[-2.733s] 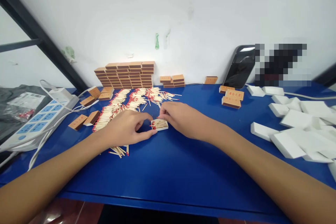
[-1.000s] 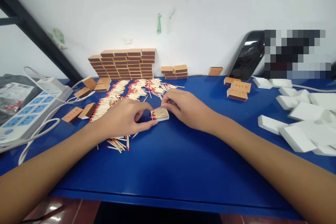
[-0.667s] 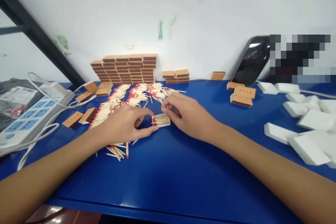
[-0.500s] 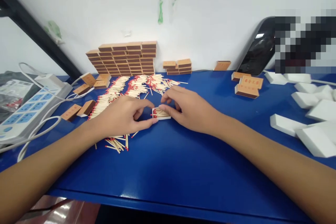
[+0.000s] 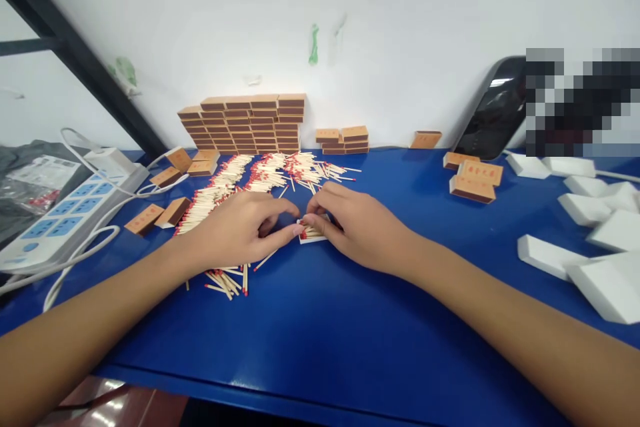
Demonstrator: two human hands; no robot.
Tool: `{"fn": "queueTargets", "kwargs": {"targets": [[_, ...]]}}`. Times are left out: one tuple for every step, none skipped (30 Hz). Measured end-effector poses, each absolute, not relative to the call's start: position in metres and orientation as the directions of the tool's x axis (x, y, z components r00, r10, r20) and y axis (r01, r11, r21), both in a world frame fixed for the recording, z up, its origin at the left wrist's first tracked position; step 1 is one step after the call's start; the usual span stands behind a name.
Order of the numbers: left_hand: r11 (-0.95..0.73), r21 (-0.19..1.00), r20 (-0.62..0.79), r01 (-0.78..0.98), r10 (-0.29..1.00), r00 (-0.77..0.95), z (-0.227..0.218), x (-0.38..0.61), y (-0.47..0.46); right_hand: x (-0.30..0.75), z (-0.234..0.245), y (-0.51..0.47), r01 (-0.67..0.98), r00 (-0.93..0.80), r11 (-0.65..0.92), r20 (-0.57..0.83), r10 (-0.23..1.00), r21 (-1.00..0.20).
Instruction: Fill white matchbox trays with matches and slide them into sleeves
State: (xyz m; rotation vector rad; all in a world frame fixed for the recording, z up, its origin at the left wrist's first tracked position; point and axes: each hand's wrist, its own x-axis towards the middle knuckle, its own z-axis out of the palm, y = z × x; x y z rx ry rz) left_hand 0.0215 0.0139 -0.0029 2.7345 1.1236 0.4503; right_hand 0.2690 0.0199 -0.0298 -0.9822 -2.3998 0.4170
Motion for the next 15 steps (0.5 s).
{"fn": "queueTargets", "kwargs": {"targets": [[-0.705,0.25,0.223,0.664,0.709,0.669,-0.004,0.021,0.013,0.268,-0.03,0.02,0.561,-0.609,0.692,0.34,0.717,-0.455],[-0.703,0.249,0.227,0.666,0.711,0.665,-0.005,0.021,0.013,0.268,-0.031,0.019,0.561,-0.609,0.693,0.341,0.716,-0.453],[-0.703,0.247,0.234,0.667,0.711,0.663,-0.006,0.021,0.012,0.267,-0.031,0.019,0.559,-0.611,0.696,0.343,0.714,-0.452],[-0.703,0.245,0.237,0.668,0.712,0.661,-0.007,0.021,0.012,0.266,-0.031,0.019,0.554,-0.614,0.7,0.346,0.709,-0.451],[-0.706,0.242,0.242,0.665,0.708,0.663,-0.008,0.022,0.012,0.265,-0.031,0.019,0.548,-0.616,0.702,0.348,0.706,-0.454],[-0.709,0.237,0.247,0.664,0.705,0.665,-0.009,0.022,0.011,0.265,-0.031,0.019,0.541,-0.62,0.703,0.345,0.704,-0.462],[-0.711,0.235,0.249,0.663,0.703,0.666,-0.01,0.022,0.011,0.264,-0.03,0.019,0.531,-0.626,0.702,0.339,0.702,-0.474],[-0.713,0.233,0.249,0.661,0.701,0.668,-0.011,0.022,0.011,0.264,-0.028,0.018,0.52,-0.635,0.702,0.329,0.698,-0.486],[-0.713,0.231,0.247,0.662,0.701,0.669,-0.011,0.022,0.011,0.265,-0.027,0.017,0.511,-0.644,0.701,0.32,0.695,-0.497],[-0.714,0.234,0.241,0.66,0.701,0.672,-0.011,0.022,0.011,0.266,-0.025,0.017,0.505,-0.652,0.7,0.309,0.693,-0.504],[-0.712,0.231,0.238,0.663,0.703,0.671,-0.01,0.023,0.011,0.267,-0.022,0.016,0.502,-0.66,0.701,0.3,0.689,-0.506],[-0.706,0.234,0.239,0.668,0.708,0.665,-0.009,0.023,0.012,0.269,-0.02,0.016,0.507,-0.659,0.697,0.292,0.693,-0.507],[-0.7,0.241,0.24,0.673,0.714,0.657,-0.008,0.023,0.012,0.27,-0.018,0.016,0.513,-0.659,0.689,0.279,0.698,-0.512],[-0.698,0.245,0.237,0.673,0.716,0.657,-0.007,0.023,0.013,0.271,-0.017,0.016,0.519,-0.657,0.677,0.264,0.706,-0.521],[-0.698,0.252,0.234,0.671,0.716,0.657,-0.006,0.022,0.013,0.272,-0.016,0.016,0.523,-0.655,0.665,0.248,0.713,-0.533]]}}
